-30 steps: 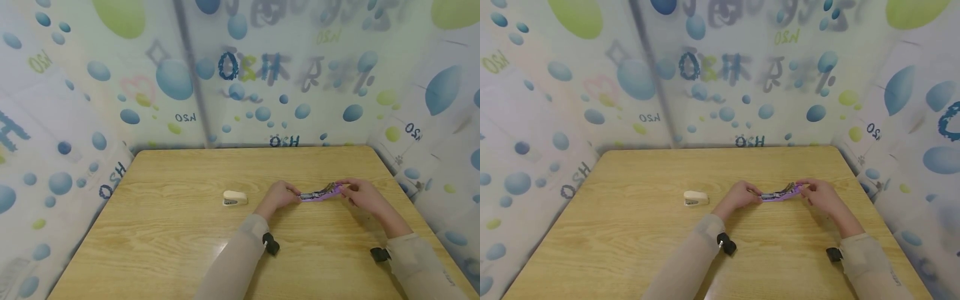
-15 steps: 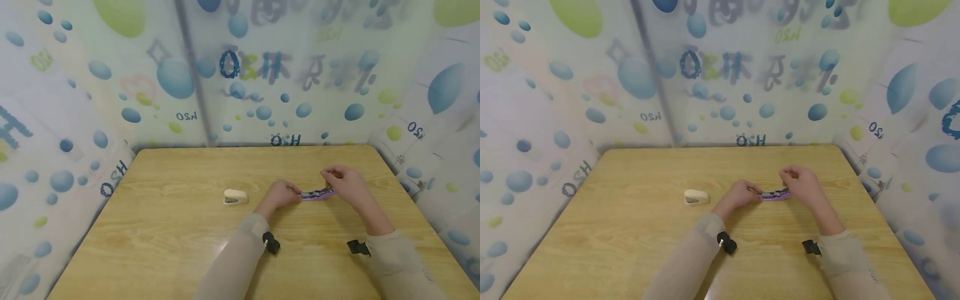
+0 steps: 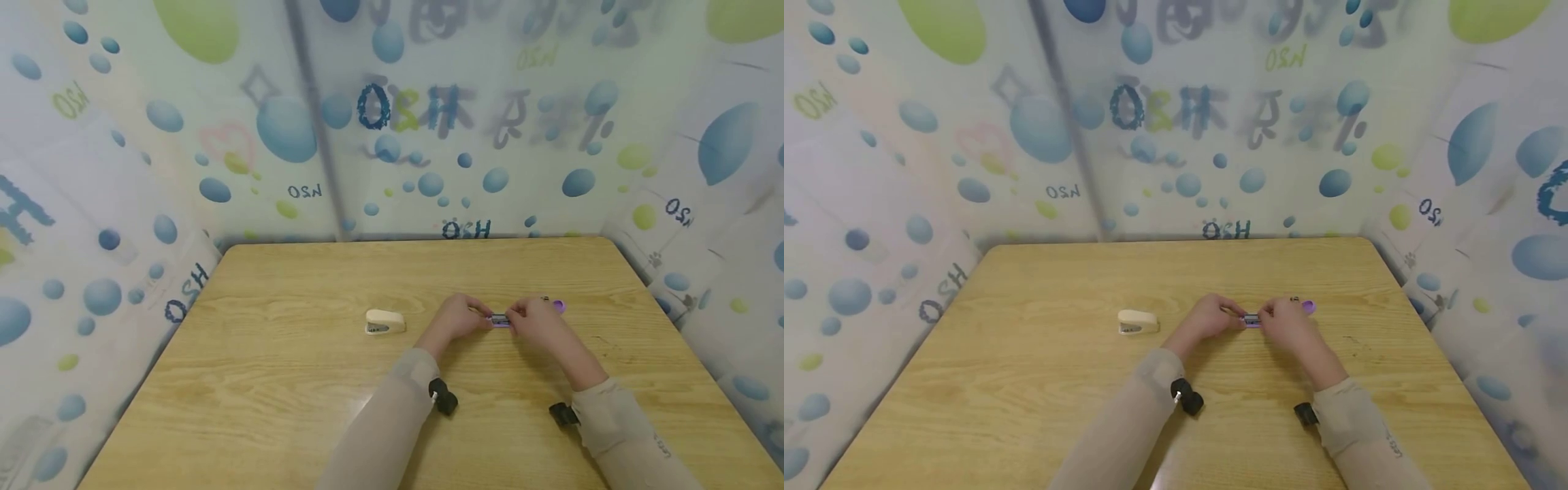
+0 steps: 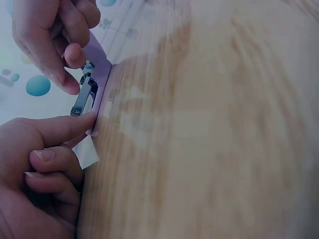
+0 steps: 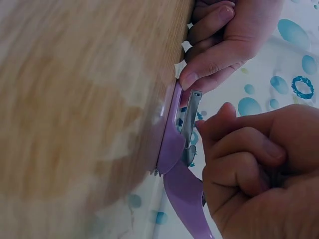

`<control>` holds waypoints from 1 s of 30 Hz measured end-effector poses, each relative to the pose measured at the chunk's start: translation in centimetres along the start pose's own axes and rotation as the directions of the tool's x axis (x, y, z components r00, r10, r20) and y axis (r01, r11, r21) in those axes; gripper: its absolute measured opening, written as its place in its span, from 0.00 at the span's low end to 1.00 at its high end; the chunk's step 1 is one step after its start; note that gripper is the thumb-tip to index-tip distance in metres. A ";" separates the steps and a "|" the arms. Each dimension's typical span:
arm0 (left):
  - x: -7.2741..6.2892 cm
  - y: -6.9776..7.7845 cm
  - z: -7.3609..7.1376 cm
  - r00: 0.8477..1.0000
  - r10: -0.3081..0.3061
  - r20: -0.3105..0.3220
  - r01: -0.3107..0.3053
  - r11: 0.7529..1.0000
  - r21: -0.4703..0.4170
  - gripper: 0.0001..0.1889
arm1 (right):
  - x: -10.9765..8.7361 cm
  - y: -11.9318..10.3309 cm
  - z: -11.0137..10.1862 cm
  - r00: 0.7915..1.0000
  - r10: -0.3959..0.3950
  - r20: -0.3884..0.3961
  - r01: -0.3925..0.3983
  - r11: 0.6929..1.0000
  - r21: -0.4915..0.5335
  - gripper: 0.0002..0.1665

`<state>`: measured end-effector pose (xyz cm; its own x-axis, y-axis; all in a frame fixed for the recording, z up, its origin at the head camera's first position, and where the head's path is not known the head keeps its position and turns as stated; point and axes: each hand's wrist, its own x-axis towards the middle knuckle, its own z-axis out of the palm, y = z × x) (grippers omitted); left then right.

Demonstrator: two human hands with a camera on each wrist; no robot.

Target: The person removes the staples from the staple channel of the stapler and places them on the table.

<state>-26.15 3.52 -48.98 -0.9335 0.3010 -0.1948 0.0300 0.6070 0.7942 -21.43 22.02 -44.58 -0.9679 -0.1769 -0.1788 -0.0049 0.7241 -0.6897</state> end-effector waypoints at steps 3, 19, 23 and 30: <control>0.1 0.1 0.0 1.000 0.011 -0.002 -0.011 1.000 0.000 0.07 | -0.1 0.0 0.0 1.000 0.014 0.002 -0.014 1.000 -0.012 0.19; -0.2 -0.1 0.0 1.000 0.007 -0.004 -0.007 1.000 -0.012 0.06 | 0.2 0.7 0.3 0.996 0.057 0.071 -0.063 0.994 0.086 0.20; -0.3 0.0 -0.1 1.000 0.006 -0.001 -0.006 1.000 -0.006 0.07 | 0.4 0.6 0.3 0.997 0.050 0.062 -0.056 0.994 0.098 0.20; -0.3 0.1 -0.1 1.000 0.008 0.002 -0.008 1.000 -0.005 0.07 | 0.6 -0.2 0.6 0.998 0.059 0.021 -0.059 0.998 0.028 0.17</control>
<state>-25.88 3.36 -48.80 -0.9324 0.3074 -0.1902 0.0354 0.6012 0.7983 -21.89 21.35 -44.98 -0.9609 -0.1483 -0.2338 0.0594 0.7143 -0.6973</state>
